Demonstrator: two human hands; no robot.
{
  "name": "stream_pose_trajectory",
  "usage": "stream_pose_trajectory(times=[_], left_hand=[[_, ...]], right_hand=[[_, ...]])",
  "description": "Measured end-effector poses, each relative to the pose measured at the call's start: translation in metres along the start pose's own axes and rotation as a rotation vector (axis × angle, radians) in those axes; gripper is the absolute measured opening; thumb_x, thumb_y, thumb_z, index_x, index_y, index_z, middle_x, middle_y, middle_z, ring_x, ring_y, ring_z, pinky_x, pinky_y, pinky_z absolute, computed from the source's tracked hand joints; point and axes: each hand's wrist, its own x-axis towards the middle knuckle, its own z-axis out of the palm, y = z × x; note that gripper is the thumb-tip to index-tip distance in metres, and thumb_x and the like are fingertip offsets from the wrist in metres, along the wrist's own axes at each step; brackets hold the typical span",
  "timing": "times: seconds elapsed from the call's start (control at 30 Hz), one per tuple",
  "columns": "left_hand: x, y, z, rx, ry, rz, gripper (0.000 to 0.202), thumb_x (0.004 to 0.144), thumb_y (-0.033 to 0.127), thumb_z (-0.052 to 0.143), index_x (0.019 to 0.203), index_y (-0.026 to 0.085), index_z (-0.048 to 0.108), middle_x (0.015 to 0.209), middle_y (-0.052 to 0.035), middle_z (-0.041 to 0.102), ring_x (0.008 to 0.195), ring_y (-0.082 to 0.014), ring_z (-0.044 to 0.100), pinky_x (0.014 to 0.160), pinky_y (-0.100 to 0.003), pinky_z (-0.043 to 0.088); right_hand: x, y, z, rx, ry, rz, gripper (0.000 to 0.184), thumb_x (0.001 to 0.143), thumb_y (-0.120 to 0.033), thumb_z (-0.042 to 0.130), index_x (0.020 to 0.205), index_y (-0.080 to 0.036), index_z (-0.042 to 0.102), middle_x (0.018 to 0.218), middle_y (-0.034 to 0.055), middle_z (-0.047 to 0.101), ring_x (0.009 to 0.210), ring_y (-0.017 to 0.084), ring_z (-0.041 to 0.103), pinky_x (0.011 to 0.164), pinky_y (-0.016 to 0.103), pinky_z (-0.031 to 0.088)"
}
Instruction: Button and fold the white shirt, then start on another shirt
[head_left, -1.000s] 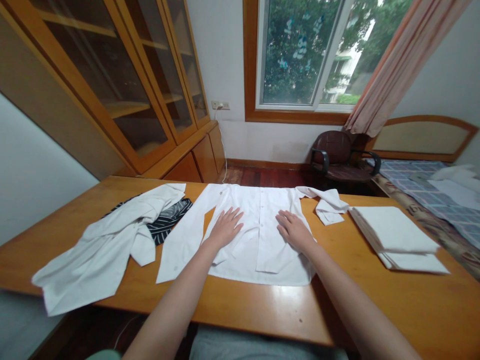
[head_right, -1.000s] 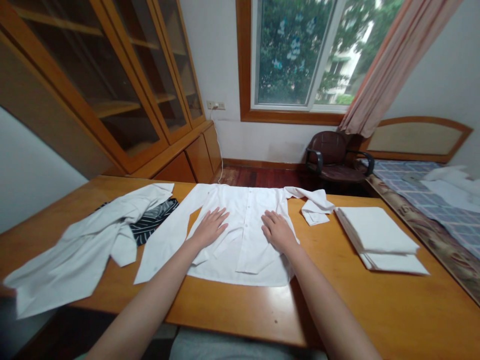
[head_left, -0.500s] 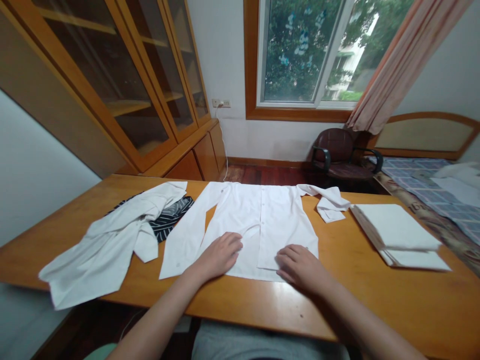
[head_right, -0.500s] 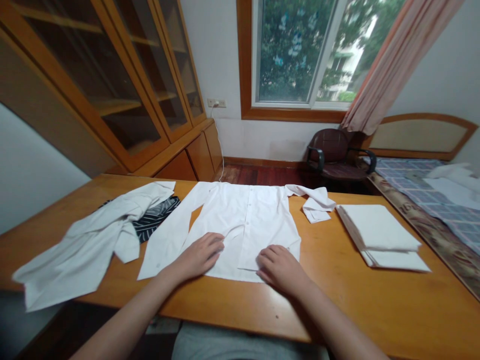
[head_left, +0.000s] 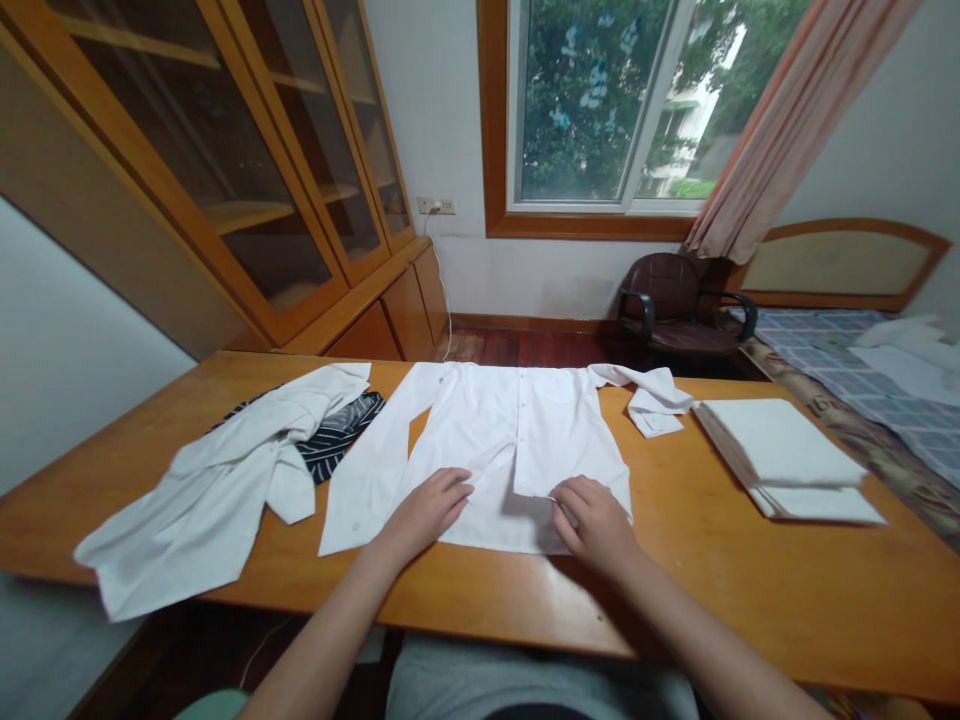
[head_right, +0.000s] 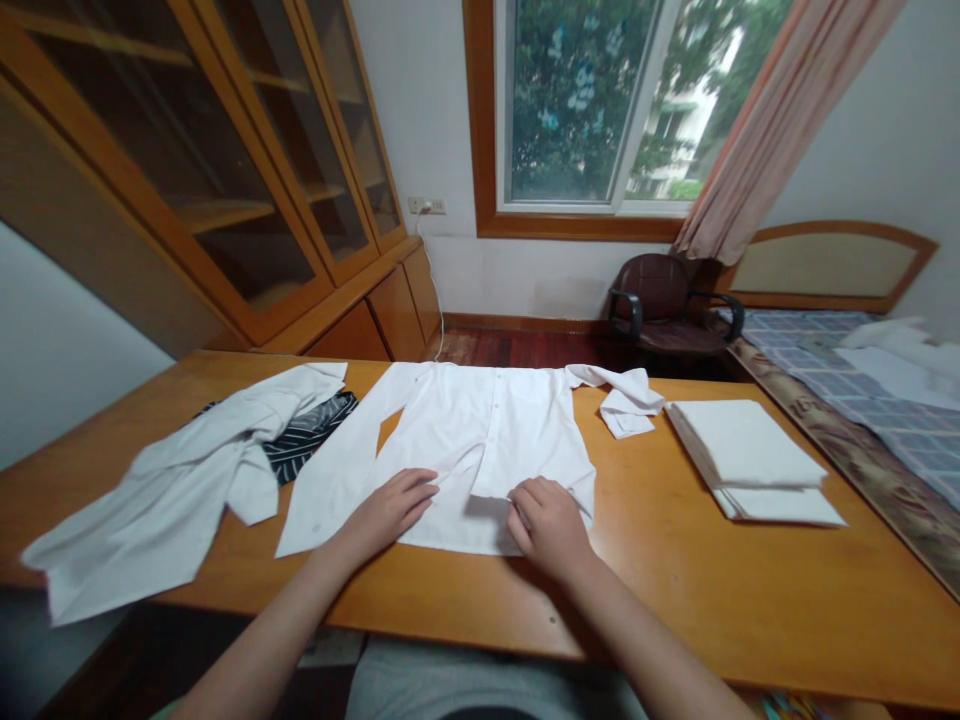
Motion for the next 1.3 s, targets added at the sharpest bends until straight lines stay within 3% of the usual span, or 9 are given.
stream_pose_trajectory(times=[0.17, 0.33, 0.5, 0.67, 0.8, 0.9, 1.07, 1.2, 1.3], left_hand=[[0.007, 0.004, 0.001, 0.133, -0.015, 0.011, 0.012, 0.096, 0.016, 0.053, 0.096, 0.019, 0.065, 0.111, -0.0083, 0.066, 0.101, -0.0221, 0.063, 0.087, -0.038, 0.055], [0.018, 0.018, -0.004, 0.153, 0.062, -0.025, 0.006, 0.090, 0.013, 0.061, 0.089, 0.019, 0.063, 0.108, -0.0070, 0.067, 0.103, -0.0246, 0.059, 0.090, -0.043, 0.049], [0.033, 0.043, -0.005, -0.005, 0.169, -0.063, 0.007, 0.086, 0.013, 0.064, 0.085, 0.020, 0.062, 0.101, -0.0053, 0.067, 0.099, -0.0229, 0.057, 0.087, -0.040, 0.048], [0.041, 0.066, 0.004, -0.235, 0.106, -0.080, 0.006, 0.087, 0.014, 0.062, 0.084, 0.020, 0.062, 0.089, -0.0035, 0.064, 0.091, -0.0190, 0.059, 0.084, -0.034, 0.050], [0.039, 0.071, 0.014, -0.379, 0.034, -0.169, 0.009, 0.089, 0.016, 0.059, 0.082, 0.020, 0.063, 0.089, -0.0022, 0.063, 0.081, -0.0148, 0.061, 0.075, -0.028, 0.052], [0.035, 0.072, 0.015, -0.469, -0.019, -0.214, 0.010, 0.092, 0.019, 0.057, 0.084, 0.019, 0.064, 0.091, -0.0020, 0.063, 0.077, -0.0129, 0.062, 0.074, -0.026, 0.052], [0.023, 0.061, -0.003, -0.446, -0.010, -0.208, 0.012, 0.096, 0.025, 0.056, 0.098, 0.020, 0.066, 0.098, -0.0036, 0.067, 0.095, -0.0166, 0.064, 0.087, -0.030, 0.053], [-0.001, 0.033, -0.017, -0.249, 0.007, -0.159, 0.022, 0.095, 0.032, 0.060, 0.114, 0.022, 0.066, 0.117, -0.0076, 0.066, 0.113, -0.0217, 0.060, 0.100, -0.038, 0.051], [-0.022, 0.010, -0.018, -0.104, -0.050, -0.145, 0.045, 0.090, 0.040, 0.067, 0.131, 0.024, 0.060, 0.139, -0.0101, 0.058, 0.133, -0.0272, 0.050, 0.111, -0.047, 0.044]], right_hand=[[0.005, -0.006, 0.006, 0.052, 0.019, 0.029, 0.015, 0.092, -0.015, 0.049, 0.091, -0.019, 0.064, 0.083, 0.0073, 0.065, 0.080, 0.021, 0.059, 0.072, 0.032, 0.042], [0.003, -0.004, 0.016, 0.030, -0.138, 0.053, 0.015, 0.091, -0.014, 0.051, 0.092, -0.019, 0.066, 0.087, 0.0071, 0.067, 0.083, 0.021, 0.060, 0.074, 0.031, 0.045], [0.004, -0.007, 0.019, -0.012, -0.285, 0.106, 0.017, 0.090, -0.023, 0.060, 0.107, -0.020, 0.066, 0.093, 0.0062, 0.068, 0.088, 0.022, 0.060, 0.075, 0.031, 0.046], [0.012, -0.008, 0.023, 0.084, -0.295, 0.075, 0.039, 0.088, -0.036, 0.070, 0.123, -0.022, 0.060, 0.102, 0.0080, 0.066, 0.093, 0.022, 0.062, 0.079, 0.031, 0.049], [0.017, -0.003, 0.034, 0.169, -0.334, 0.139, 0.054, 0.087, -0.029, 0.069, 0.137, -0.024, 0.050, 0.106, 0.0064, 0.066, 0.086, 0.019, 0.065, 0.074, 0.028, 0.049], [0.020, 0.000, 0.040, 0.152, -0.364, 0.166, 0.050, 0.085, -0.019, 0.066, 0.134, -0.025, 0.054, 0.102, 0.0041, 0.067, 0.084, 0.017, 0.065, 0.072, 0.026, 0.047], [0.019, 0.003, 0.042, 0.061, -0.371, 0.057, 0.012, 0.088, -0.017, 0.061, 0.094, -0.021, 0.071, 0.086, 0.0029, 0.064, 0.082, 0.016, 0.063, 0.070, 0.025, 0.044], [0.012, 0.010, 0.039, 0.092, -0.312, 0.029, 0.014, 0.089, -0.014, 0.059, 0.095, -0.019, 0.071, 0.086, 0.0040, 0.065, 0.081, 0.017, 0.062, 0.071, 0.026, 0.046], [0.006, 0.017, 0.036, 0.151, -0.287, 0.001, 0.016, 0.088, -0.011, 0.059, 0.097, -0.019, 0.070, 0.088, 0.0054, 0.067, 0.085, 0.019, 0.061, 0.075, 0.028, 0.047]])
